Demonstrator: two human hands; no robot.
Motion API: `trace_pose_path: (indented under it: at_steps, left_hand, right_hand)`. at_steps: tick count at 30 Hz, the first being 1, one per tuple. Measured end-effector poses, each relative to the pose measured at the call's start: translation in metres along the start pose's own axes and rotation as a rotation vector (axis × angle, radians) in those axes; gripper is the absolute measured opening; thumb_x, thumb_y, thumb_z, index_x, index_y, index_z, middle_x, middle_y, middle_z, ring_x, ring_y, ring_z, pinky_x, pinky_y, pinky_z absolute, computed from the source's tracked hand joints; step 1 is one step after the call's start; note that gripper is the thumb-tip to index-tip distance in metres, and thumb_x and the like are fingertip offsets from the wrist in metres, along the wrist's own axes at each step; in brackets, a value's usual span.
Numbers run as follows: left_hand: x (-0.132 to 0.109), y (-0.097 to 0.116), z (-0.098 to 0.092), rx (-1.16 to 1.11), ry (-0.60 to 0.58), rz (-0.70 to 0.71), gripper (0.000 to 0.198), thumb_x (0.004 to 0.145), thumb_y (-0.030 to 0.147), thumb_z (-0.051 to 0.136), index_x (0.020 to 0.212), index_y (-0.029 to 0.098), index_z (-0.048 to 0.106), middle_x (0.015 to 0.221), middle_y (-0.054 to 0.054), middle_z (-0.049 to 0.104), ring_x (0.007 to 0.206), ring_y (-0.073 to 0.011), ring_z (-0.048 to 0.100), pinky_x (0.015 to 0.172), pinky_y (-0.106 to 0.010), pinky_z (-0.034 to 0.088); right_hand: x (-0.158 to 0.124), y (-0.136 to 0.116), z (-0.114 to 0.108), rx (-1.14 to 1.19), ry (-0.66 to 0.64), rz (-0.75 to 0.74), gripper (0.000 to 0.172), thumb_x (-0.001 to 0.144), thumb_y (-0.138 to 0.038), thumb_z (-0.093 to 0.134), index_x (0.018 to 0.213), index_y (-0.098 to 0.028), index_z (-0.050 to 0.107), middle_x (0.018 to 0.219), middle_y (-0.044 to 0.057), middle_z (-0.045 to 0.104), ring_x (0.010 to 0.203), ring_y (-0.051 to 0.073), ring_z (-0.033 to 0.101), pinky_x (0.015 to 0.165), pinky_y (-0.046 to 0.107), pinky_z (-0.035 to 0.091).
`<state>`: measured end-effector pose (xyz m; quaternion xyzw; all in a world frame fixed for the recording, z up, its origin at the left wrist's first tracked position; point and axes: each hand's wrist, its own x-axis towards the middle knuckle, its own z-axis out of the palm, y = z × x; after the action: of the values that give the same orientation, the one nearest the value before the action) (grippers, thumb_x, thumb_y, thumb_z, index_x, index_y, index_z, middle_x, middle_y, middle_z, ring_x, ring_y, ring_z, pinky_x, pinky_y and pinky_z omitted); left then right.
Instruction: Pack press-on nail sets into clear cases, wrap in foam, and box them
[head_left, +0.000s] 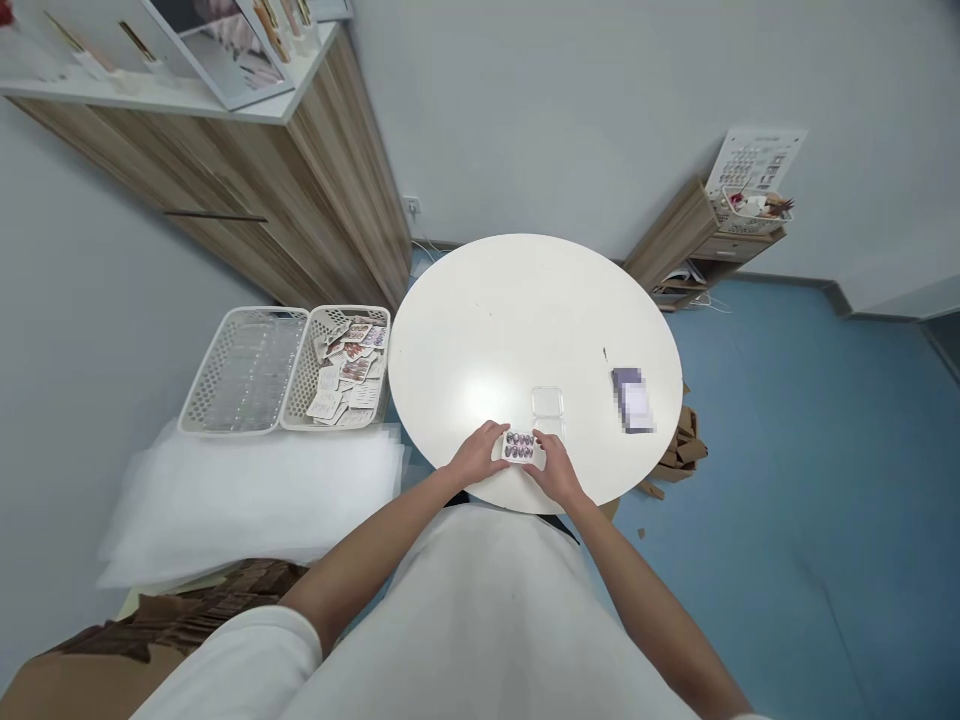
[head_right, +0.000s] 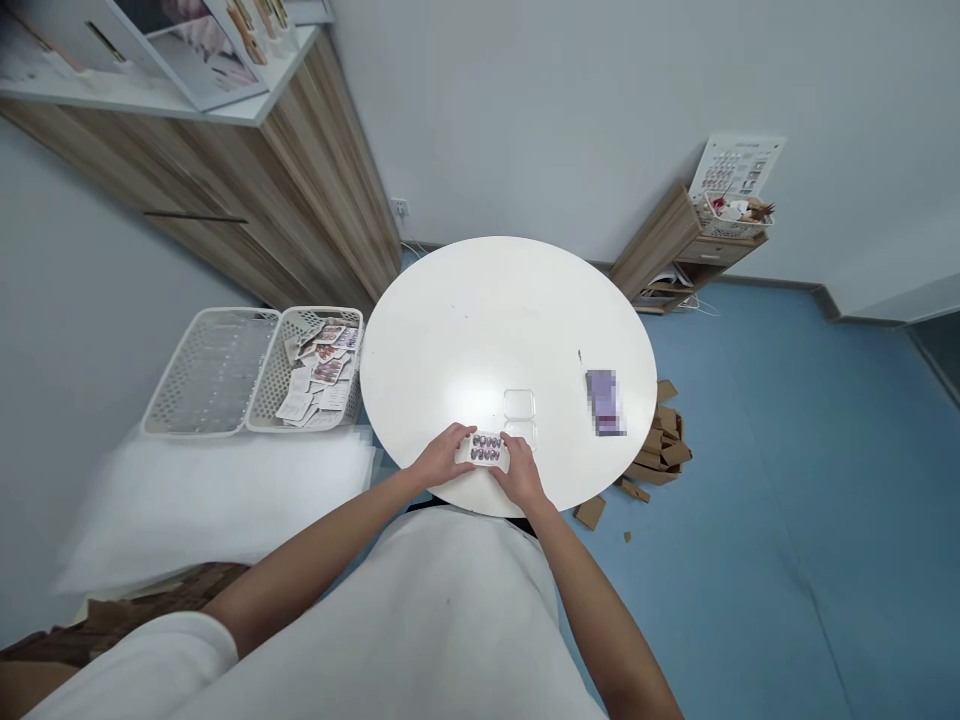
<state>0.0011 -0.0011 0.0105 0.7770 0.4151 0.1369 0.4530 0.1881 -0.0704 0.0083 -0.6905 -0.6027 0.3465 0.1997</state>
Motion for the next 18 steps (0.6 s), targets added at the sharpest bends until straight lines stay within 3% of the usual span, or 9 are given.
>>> trace_pose_path:
  at_steps: [4,8,18]
  left_hand:
    - [0.016,0.025,0.028,0.070,-0.024,-0.017,0.060,0.062,0.031,0.068,0.117,0.025,0.046,0.107,-0.006,0.049,0.096,-0.0228,0.051,0.082,-0.034,0.042]
    - [0.032,0.037,0.050,0.164,-0.037,-0.098,0.061,0.062,0.034,0.068,0.118,0.024,0.045,0.108,-0.007,0.048,0.098,-0.0240,0.050,0.082,-0.034,0.041]
    - [0.057,0.039,0.073,0.277,-0.008,-0.317,0.063,0.064,0.030,0.067,0.121,0.025,0.040,0.108,-0.007,0.047,0.096,-0.0234,0.051,0.076,-0.031,0.042]
  right_hand:
    - [-0.006,0.034,-0.030,-0.050,-0.042,-0.005,0.061,0.067,-0.029,0.061,0.123,-0.026,0.037,0.114,0.007,0.045,0.110,0.025,0.042,0.090,0.042,0.038]
    - [0.001,0.060,-0.046,-0.079,-0.063,-0.047,0.062,0.065,-0.030,0.062,0.122,-0.024,0.038,0.117,0.008,0.044,0.112,0.026,0.040,0.091,0.041,0.037]
    - [0.032,0.082,-0.042,-0.089,-0.110,-0.070,0.062,0.066,-0.024,0.060,0.123,-0.022,0.037,0.117,0.009,0.044,0.110,0.026,0.041,0.085,0.037,0.039]
